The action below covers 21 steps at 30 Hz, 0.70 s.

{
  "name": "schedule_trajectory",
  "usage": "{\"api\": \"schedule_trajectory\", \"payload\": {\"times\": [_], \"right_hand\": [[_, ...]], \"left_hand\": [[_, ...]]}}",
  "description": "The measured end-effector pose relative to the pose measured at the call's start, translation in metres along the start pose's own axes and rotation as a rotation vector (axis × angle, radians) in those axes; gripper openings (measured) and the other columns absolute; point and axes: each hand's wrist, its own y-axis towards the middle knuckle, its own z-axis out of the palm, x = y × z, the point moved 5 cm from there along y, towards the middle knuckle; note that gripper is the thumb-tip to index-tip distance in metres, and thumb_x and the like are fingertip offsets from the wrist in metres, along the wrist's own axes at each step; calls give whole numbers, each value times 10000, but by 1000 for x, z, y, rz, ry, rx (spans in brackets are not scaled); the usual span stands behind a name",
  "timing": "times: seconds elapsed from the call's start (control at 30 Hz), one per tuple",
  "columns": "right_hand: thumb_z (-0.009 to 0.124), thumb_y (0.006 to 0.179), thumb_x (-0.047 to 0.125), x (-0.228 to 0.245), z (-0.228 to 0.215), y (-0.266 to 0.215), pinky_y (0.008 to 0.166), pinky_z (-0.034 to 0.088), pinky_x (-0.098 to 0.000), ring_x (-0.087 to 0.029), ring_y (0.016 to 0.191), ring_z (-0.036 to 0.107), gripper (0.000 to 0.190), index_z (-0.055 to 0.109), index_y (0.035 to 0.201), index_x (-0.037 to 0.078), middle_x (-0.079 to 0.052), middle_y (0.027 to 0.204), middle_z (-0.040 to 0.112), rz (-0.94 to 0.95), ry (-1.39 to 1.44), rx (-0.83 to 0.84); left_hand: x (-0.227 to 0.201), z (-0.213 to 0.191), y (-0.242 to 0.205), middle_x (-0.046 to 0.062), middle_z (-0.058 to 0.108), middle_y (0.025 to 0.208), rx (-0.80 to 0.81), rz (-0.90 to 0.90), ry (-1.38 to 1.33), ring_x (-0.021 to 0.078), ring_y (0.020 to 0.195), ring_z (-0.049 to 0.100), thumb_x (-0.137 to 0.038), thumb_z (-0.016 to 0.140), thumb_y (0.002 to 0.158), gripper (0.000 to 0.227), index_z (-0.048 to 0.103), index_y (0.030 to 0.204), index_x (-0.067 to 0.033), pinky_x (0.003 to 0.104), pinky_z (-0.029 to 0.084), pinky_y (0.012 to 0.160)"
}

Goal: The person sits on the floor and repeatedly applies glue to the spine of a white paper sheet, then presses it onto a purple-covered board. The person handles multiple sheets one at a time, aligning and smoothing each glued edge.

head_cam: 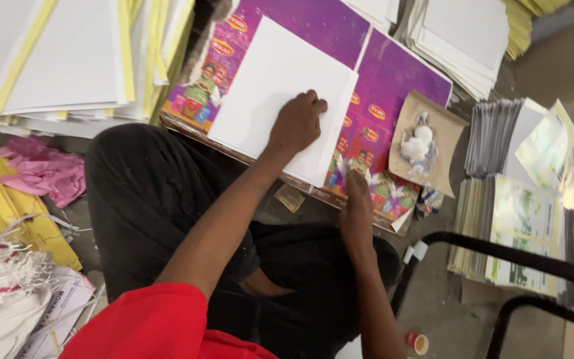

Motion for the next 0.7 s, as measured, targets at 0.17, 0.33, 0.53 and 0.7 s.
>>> {"api": "schedule_trajectory", "payload": {"times": [0.17,0.33,0.53,0.7], "right_hand": [[511,912,-158,-22,28,43,974,532,-444,-387,1181,677,749,312,1603,53,-260,1302,674,141,164,-126],[393,905,-160,-26,62,71,981,538,-434,-377,1152,685,686,305,1573,-29,-273,1270,671,263,300,-129],[377,921,-151,-53,74,64,1001,516,-378,-293,1221,646,613,357,1516,-9,-243,1371,641,443,684,-187],[436,954,-99,-61,65,66,992,526,-330,-250,1207,642,626,301,1547,49,-213,1381,604,526,1051,-204]], "left_hand": [[-2,-3,1,106,604,965,29,-14,-19,296,914,628,-35,608,850,175,697,989,-91,449,538,788],[-4,-9,4,100,605,967,68,-50,-24,289,920,629,-37,610,859,169,702,987,-99,446,536,790],[-4,-11,3,70,610,952,15,-34,-58,263,948,634,-56,629,877,127,709,959,-110,428,540,820],[-6,-16,8,53,613,942,90,-87,-113,251,946,634,-161,680,908,72,720,948,-116,423,529,809]]}}
